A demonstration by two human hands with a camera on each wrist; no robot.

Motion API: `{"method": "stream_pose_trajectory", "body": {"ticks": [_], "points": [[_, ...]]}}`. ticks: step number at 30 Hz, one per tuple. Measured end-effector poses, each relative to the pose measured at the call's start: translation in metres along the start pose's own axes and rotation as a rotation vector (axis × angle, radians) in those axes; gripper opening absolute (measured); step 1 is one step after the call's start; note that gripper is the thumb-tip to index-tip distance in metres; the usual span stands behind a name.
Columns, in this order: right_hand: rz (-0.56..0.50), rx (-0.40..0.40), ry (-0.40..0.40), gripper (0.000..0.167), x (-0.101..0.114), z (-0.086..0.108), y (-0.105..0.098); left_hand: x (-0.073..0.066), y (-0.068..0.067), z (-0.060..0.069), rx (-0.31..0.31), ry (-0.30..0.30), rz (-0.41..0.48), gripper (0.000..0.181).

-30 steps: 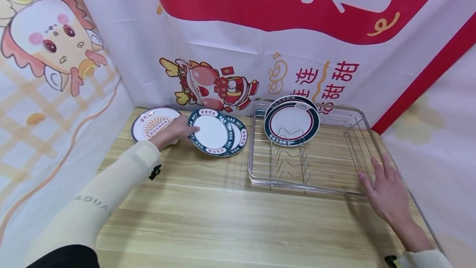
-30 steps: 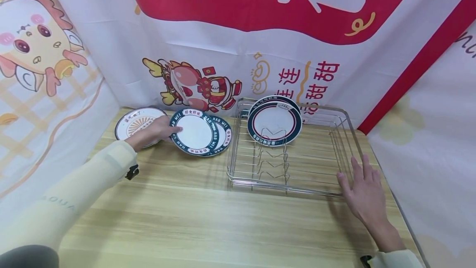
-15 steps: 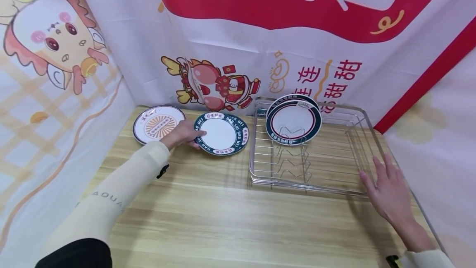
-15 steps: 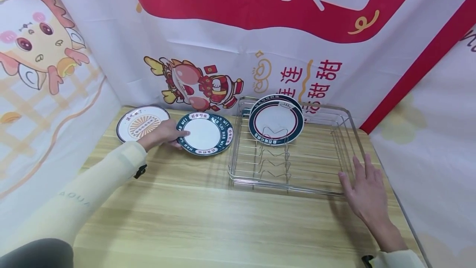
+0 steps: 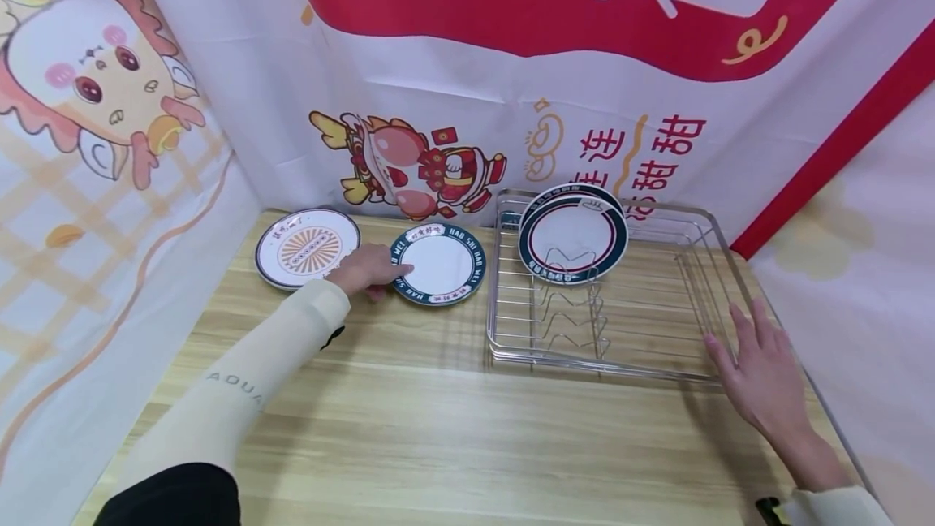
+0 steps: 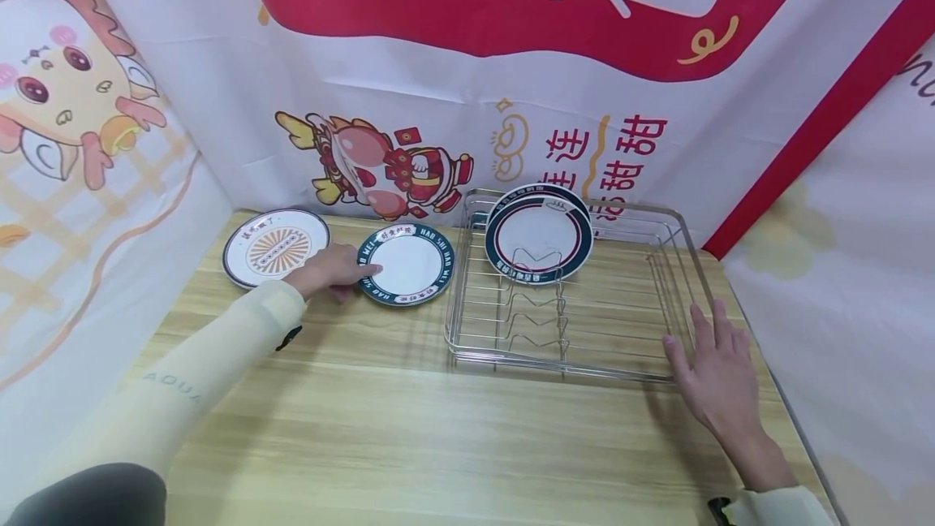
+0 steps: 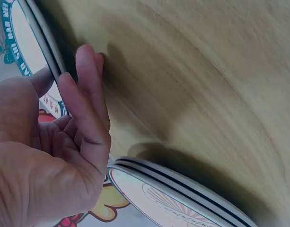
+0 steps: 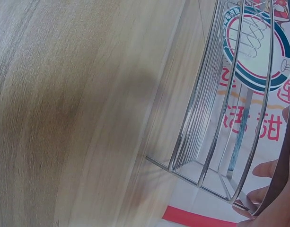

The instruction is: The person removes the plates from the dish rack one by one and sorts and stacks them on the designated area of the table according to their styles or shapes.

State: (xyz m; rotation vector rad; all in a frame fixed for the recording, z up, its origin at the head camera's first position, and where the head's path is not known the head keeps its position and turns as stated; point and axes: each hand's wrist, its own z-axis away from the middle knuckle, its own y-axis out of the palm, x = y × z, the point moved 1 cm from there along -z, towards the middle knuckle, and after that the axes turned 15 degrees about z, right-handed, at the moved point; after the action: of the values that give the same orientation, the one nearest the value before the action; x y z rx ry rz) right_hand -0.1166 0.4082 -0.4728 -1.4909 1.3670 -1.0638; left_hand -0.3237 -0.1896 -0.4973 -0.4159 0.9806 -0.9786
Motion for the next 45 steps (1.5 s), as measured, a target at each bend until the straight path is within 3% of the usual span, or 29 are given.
{"method": "stream_pose_trajectory", "body": {"ticks": [3, 5, 8, 14, 20, 24, 31, 37, 45], "points": [[0.002, 0.004, 0.001, 0.07, 0.0, -0.001, -0.001, -0.009, 0.002, 0.014, -0.016, -0.004, -0.009, 0.058], [0.004, 0.006, 0.003, 0.07, 0.001, -0.001, -0.001, -0.02, -0.001, 0.033, -0.021, -0.009, -0.006, 0.057], [0.008, 0.013, 0.006, 0.071, 0.002, -0.001, -0.003, -0.025, -0.001, 0.042, -0.032, -0.01, -0.01, 0.057], [0.008, 0.017, 0.007, 0.071, 0.003, -0.001, -0.004, -0.021, 0.002, 0.036, -0.038, -0.015, -0.018, 0.061], [0.005, 0.02, 0.006, 0.071, 0.003, -0.001, -0.003, -0.023, 0.001, 0.029, -0.119, -0.011, -0.013, 0.062], [0.006, 0.02, 0.008, 0.071, 0.002, -0.001, -0.003, -0.031, -0.002, 0.034, -0.166, 0.006, -0.023, 0.062], [0.004, 0.027, 0.018, 0.072, 0.001, -0.001, -0.002, -0.044, -0.006, 0.043, -0.256, 0.091, -0.108, 0.056], [-0.002, 0.025, 0.013, 0.071, 0.001, 0.0, -0.001, -0.062, -0.017, 0.044, -0.339, 0.106, -0.16, 0.057], [0.001, 0.025, 0.004, 0.071, 0.002, 0.001, -0.001, -0.1, -0.037, 0.047, -0.449, 0.22, -0.172, 0.051]]}}
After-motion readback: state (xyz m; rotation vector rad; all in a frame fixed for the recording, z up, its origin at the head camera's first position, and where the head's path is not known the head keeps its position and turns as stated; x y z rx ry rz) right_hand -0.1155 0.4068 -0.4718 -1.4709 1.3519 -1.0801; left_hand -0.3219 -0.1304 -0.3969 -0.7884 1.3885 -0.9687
